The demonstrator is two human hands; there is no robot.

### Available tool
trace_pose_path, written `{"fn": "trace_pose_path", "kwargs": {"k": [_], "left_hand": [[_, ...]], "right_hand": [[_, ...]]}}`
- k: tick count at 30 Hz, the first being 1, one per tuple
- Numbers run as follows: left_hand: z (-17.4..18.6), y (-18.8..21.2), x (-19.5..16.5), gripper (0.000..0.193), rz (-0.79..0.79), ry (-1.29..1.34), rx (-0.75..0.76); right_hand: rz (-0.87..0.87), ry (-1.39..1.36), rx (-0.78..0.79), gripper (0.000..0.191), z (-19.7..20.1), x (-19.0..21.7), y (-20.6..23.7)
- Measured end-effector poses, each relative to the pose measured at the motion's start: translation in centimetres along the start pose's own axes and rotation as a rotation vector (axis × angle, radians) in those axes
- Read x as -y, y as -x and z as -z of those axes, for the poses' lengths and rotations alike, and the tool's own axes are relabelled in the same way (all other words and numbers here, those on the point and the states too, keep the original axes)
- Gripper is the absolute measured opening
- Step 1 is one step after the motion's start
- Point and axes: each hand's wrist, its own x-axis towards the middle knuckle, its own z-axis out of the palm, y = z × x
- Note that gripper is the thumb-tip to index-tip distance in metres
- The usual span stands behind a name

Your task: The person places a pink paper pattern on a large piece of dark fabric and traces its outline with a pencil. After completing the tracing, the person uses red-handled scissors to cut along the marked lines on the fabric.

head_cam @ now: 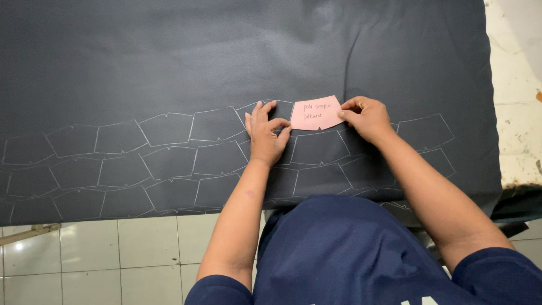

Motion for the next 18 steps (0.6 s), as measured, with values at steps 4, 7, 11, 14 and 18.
{"fn": "trace_pose_path", "kwargs": {"k": [4, 7, 11, 14, 18], "left_hand": [[0.21, 0.01, -0.28, 0.003, 0.025, 0.003, 0.034], [0.29, -0.03, -0.38, 0.004, 0.026, 0.013, 0.036], [0.29, -0.08, -0.33, 0.004, 0.016, 0.01, 0.033], [0.12, -0.07, -0.22, 0.005, 0.011, 0.003, 0.024], [-0.06, -0.02, 0.0, 0.006, 0.012, 0.012, 0.008]], "right_hand": [[-0.003, 0.004, -0.004, 0.023, 0.05, 0.29, 0.32], [-0.03, 0.002, 0.0, 0.023, 0.11, 0.41, 0.33], [-0.017, -0.002, 0.0, 0.023, 0.08, 0.3, 0.21], [-0.013, -0.009, -0.003, 0.022, 0.04, -0.01, 0.14], [0.002, -0.031, 0.001, 0.021, -0.07, -0.39, -0.12]]}}
